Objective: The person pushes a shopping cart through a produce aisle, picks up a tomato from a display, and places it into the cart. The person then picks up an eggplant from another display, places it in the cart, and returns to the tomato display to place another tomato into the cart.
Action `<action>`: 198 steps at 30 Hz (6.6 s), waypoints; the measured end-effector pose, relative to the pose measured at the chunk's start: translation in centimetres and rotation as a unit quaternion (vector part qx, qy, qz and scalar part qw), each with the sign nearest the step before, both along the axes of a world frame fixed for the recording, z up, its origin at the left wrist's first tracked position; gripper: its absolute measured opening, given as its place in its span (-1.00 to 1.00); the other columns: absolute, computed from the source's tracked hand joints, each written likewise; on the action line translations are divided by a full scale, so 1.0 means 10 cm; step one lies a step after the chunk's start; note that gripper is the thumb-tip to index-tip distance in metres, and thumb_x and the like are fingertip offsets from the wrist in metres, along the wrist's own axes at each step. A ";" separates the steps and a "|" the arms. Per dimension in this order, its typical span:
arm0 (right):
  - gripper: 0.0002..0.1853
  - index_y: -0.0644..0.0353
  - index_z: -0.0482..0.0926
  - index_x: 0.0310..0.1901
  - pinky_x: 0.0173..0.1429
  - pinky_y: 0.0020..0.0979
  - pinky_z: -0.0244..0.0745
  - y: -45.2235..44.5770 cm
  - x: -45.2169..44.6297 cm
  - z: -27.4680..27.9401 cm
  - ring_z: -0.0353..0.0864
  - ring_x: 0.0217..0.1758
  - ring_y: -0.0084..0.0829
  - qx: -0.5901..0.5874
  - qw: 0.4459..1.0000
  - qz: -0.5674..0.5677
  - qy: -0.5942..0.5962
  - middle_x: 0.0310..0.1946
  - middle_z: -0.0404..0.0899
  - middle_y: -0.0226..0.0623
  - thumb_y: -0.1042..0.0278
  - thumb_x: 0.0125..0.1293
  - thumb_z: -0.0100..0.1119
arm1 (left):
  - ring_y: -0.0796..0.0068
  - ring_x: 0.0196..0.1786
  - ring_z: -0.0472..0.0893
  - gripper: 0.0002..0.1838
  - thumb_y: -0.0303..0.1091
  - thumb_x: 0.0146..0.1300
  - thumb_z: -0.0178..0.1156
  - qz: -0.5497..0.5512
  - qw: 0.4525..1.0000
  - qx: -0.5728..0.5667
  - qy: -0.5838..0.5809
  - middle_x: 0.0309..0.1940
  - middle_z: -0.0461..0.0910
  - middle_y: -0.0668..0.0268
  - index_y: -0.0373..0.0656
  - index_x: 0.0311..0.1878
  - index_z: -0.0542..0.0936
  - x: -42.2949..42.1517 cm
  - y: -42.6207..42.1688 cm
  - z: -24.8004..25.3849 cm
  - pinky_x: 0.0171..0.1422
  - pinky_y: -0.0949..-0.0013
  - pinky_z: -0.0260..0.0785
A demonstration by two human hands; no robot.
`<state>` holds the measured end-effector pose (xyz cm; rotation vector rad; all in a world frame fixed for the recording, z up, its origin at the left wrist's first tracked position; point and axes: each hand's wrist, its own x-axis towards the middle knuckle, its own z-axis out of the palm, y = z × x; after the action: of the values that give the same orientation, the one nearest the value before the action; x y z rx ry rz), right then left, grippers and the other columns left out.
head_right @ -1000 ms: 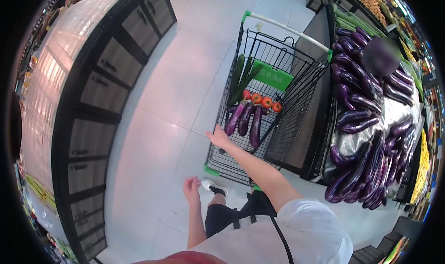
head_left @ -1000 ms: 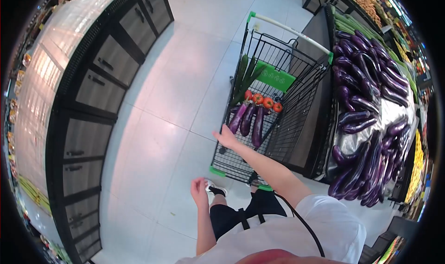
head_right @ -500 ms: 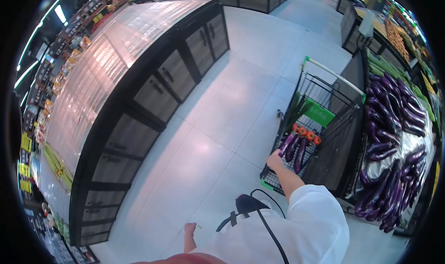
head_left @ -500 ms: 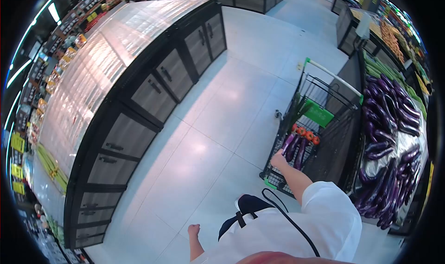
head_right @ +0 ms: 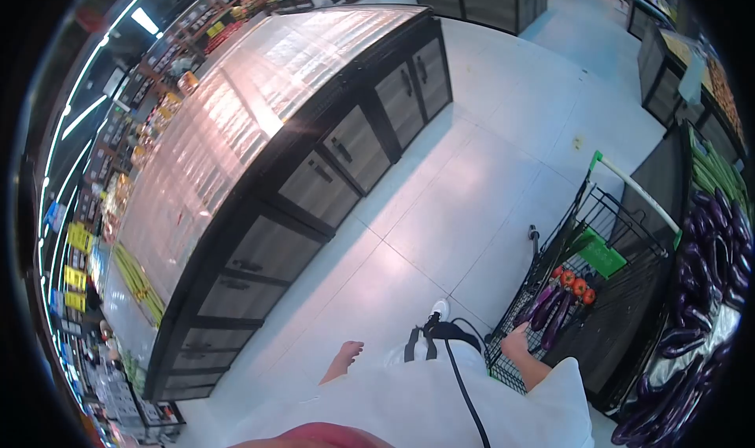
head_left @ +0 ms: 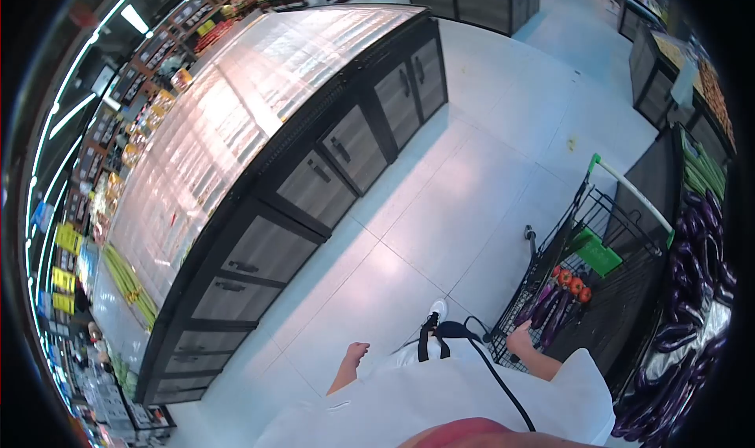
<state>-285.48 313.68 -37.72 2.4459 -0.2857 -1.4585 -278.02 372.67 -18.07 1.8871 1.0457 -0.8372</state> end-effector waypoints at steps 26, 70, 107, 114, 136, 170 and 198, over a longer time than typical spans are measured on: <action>-0.76 0.17 0.60 0.12 -0.02 -0.44 0.63 -2.19 3.57 3.77 0.68 -0.03 -0.56 0.325 0.297 -0.686 -0.580 -0.04 0.67 -0.35 0.36 0.49 0.17 | 0.32 -0.26 0.65 -0.73 -0.22 0.28 0.23 -0.380 0.909 -0.099 0.144 -0.25 0.70 0.20 -0.13 -0.02 0.58 7.42 -3.44 -1.11 -0.14 0.02 0.50; -0.19 0.10 0.28 0.44 0.20 -0.02 0.49 -4.65 7.66 3.33 0.54 0.18 -0.07 -0.551 0.199 -0.766 -0.263 0.27 0.47 -0.18 0.40 0.07 0.31 | 0.49 -0.23 0.66 -0.82 -0.35 0.35 0.26 -0.883 0.381 -0.273 0.024 -0.26 0.68 0.29 -0.19 -0.05 0.59 12.12 -13.16 -0.45 -0.17 0.43 0.48; -0.79 0.18 0.66 -0.25 -0.16 0.00 0.64 -2.08 9.43 3.40 0.73 -0.35 0.00 -0.251 0.185 -0.766 -0.562 -0.45 0.70 -0.09 0.26 0.12 0.28 | 0.08 -0.14 0.72 -0.75 -0.22 -0.07 0.32 -0.751 -0.618 -0.107 -0.206 -0.30 0.75 0.20 0.09 -0.24 0.75 8.62 -10.09 1.70 -0.09 0.02 0.59; -0.76 0.18 0.60 -0.13 -0.14 0.02 0.62 -1.26 9.01 3.49 0.74 -0.20 0.01 -0.211 0.228 -0.725 -0.615 -0.31 0.71 -0.07 0.38 0.14 0.20 | 0.07 -0.31 0.72 -0.80 -0.21 -0.09 0.34 -0.821 -0.500 -0.175 -0.213 -0.45 0.71 0.22 0.05 -0.34 0.67 8.63 -9.48 1.82 -0.22 0.02 0.55; -0.60 0.06 0.58 -0.20 0.01 -0.17 0.49 -0.15 6.27 4.07 0.66 -0.15 -0.23 -0.167 0.413 -0.572 -0.689 -0.34 0.63 -0.34 0.03 0.04 0.48 | 0.12 -0.33 0.72 -0.79 -0.23 -0.08 0.37 -0.930 -0.191 -0.116 -0.291 -0.50 0.68 0.23 0.04 -0.33 0.62 7.31 -7.96 2.18 -0.25 0.04 0.53; -0.48 0.14 0.49 0.20 0.04 -0.21 0.57 -1.27 2.47 3.31 0.69 -0.01 -0.25 -0.146 0.384 -0.644 -0.646 0.03 0.63 -0.23 0.31 0.16 0.29 | 0.01 0.07 0.58 -0.73 -0.37 0.20 0.33 -0.863 0.321 -0.266 -0.286 -0.11 0.66 0.09 -0.23 -0.05 0.63 5.39 -7.20 2.13 0.18 0.02 0.44; -0.57 0.14 0.56 0.09 0.17 -0.06 0.55 -4.87 1.61 3.03 0.60 0.16 -0.08 -0.077 0.586 -0.589 -0.551 0.01 0.64 -0.19 0.16 0.21 0.29 | 0.05 -0.16 0.72 -0.67 -0.26 0.20 0.25 -0.579 0.673 0.156 -0.432 -0.26 0.70 0.12 -0.08 0.00 0.46 4.92 -8.50 1.63 -0.05 0.00 0.54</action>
<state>-269.33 264.95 -7.45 2.5609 -2.4415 0.3487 -228.84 287.70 -1.72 2.7382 -0.7975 -0.1971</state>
